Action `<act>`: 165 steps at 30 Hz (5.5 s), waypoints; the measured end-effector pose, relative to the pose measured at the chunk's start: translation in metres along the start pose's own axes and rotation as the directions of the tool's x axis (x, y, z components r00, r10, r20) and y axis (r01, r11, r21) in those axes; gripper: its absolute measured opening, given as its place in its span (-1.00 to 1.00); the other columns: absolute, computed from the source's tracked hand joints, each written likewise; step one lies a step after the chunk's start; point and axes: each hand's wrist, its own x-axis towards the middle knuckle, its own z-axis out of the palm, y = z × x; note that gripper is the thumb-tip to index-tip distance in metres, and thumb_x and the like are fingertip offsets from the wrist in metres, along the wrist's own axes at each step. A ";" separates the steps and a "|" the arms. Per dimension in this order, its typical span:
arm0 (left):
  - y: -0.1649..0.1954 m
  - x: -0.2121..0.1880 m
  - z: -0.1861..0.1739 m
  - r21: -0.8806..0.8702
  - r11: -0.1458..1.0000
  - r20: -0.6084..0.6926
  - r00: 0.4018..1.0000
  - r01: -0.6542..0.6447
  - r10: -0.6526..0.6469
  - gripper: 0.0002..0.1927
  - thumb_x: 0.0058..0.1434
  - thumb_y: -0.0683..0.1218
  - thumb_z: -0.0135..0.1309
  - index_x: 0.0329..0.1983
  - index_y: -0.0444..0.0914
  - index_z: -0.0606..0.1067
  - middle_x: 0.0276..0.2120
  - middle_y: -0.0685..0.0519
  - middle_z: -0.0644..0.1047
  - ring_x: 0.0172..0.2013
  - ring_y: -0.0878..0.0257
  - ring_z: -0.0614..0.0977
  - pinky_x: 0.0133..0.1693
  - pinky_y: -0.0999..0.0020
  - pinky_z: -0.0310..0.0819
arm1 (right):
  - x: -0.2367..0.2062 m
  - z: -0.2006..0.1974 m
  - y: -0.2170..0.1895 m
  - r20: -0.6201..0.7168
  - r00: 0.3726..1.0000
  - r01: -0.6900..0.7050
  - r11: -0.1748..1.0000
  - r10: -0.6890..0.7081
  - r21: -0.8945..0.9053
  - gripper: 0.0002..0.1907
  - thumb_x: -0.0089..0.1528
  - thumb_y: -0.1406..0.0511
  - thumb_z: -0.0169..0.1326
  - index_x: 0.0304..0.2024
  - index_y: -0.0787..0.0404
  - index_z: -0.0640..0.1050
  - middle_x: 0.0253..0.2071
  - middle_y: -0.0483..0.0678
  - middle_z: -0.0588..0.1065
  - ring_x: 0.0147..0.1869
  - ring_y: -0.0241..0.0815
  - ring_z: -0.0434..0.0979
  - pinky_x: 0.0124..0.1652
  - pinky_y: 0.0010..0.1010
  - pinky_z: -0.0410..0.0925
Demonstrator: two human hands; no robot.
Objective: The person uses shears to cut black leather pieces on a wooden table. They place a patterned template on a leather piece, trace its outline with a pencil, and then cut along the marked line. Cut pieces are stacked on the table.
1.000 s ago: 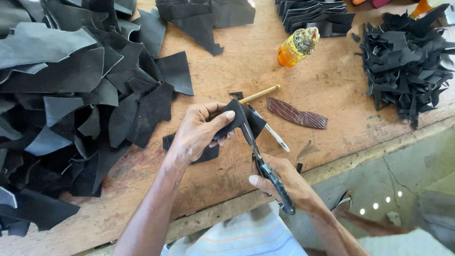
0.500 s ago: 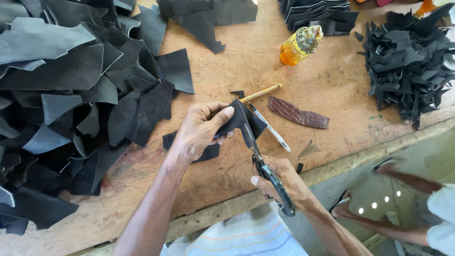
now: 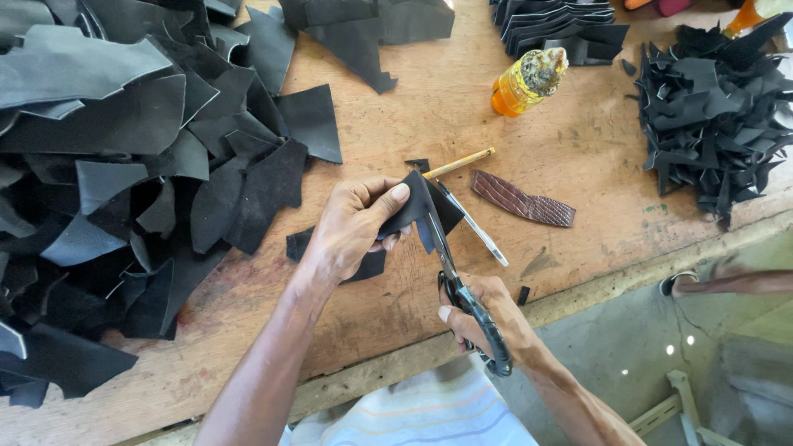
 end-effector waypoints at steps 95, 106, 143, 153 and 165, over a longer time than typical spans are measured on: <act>-0.019 0.017 0.014 -0.299 0.947 0.105 0.983 -0.114 0.151 -0.53 0.32 -0.26 0.01 0.30 -0.49 0.37 -0.04 -0.13 0.58 -0.19 0.16 0.71 -0.22 0.40 0.66 | -0.020 -0.121 0.026 -0.617 0.680 0.247 0.915 -0.398 -0.318 -0.76 0.16 0.32 0.36 -0.19 0.29 0.61 -0.48 -0.10 0.53 -0.49 -0.35 0.50 -0.51 -0.53 0.38; -0.019 0.010 0.020 -0.071 0.987 0.037 0.988 -0.148 0.150 -0.62 0.15 -0.32 0.24 0.03 -0.44 0.44 -0.32 -0.04 0.62 -0.36 0.28 0.69 -0.34 0.45 0.64 | 0.013 -0.056 0.008 -0.486 0.827 0.286 0.956 -0.283 -0.070 -0.52 0.01 0.24 0.43 -0.10 0.29 0.59 -0.30 -0.12 0.57 -0.25 -0.42 0.58 -0.24 -0.58 0.48; 0.029 -0.005 0.011 0.890 0.193 0.263 0.810 -0.414 0.524 -0.63 0.07 -0.17 0.40 -0.10 -0.33 0.54 -0.15 -0.10 0.47 -0.02 -0.05 0.52 0.00 0.09 0.44 | 0.024 -0.045 0.009 -0.483 0.753 0.265 0.877 -0.447 -0.400 -0.50 0.01 0.34 0.43 -0.01 0.26 0.60 -0.27 -0.04 0.63 -0.27 -0.32 0.61 -0.23 -0.44 0.46; -0.003 -0.069 0.011 0.951 0.277 -0.100 0.715 -0.136 0.692 -0.69 0.20 -0.16 0.31 -0.03 -0.33 0.55 -0.10 -0.08 0.49 -0.05 0.03 0.53 0.02 0.17 0.42 | 0.026 -0.034 0.001 -0.479 0.764 0.197 0.863 -0.432 -0.465 -0.54 0.01 0.31 0.44 -0.06 0.27 0.63 -0.34 -0.01 0.61 -0.33 -0.24 0.58 -0.26 -0.39 0.43; -0.036 -0.091 -0.001 0.964 0.237 -0.253 0.702 0.122 0.665 -0.23 -0.06 0.11 0.45 0.07 -0.38 0.36 -0.08 -0.22 0.36 -0.02 -0.06 0.36 0.00 -0.02 0.29 | 0.031 -0.044 0.015 -0.397 0.909 0.198 0.970 -0.128 0.140 -0.69 0.11 0.33 0.35 -0.18 0.32 0.55 -0.45 -0.05 0.56 -0.49 -0.27 0.56 -0.51 -0.43 0.45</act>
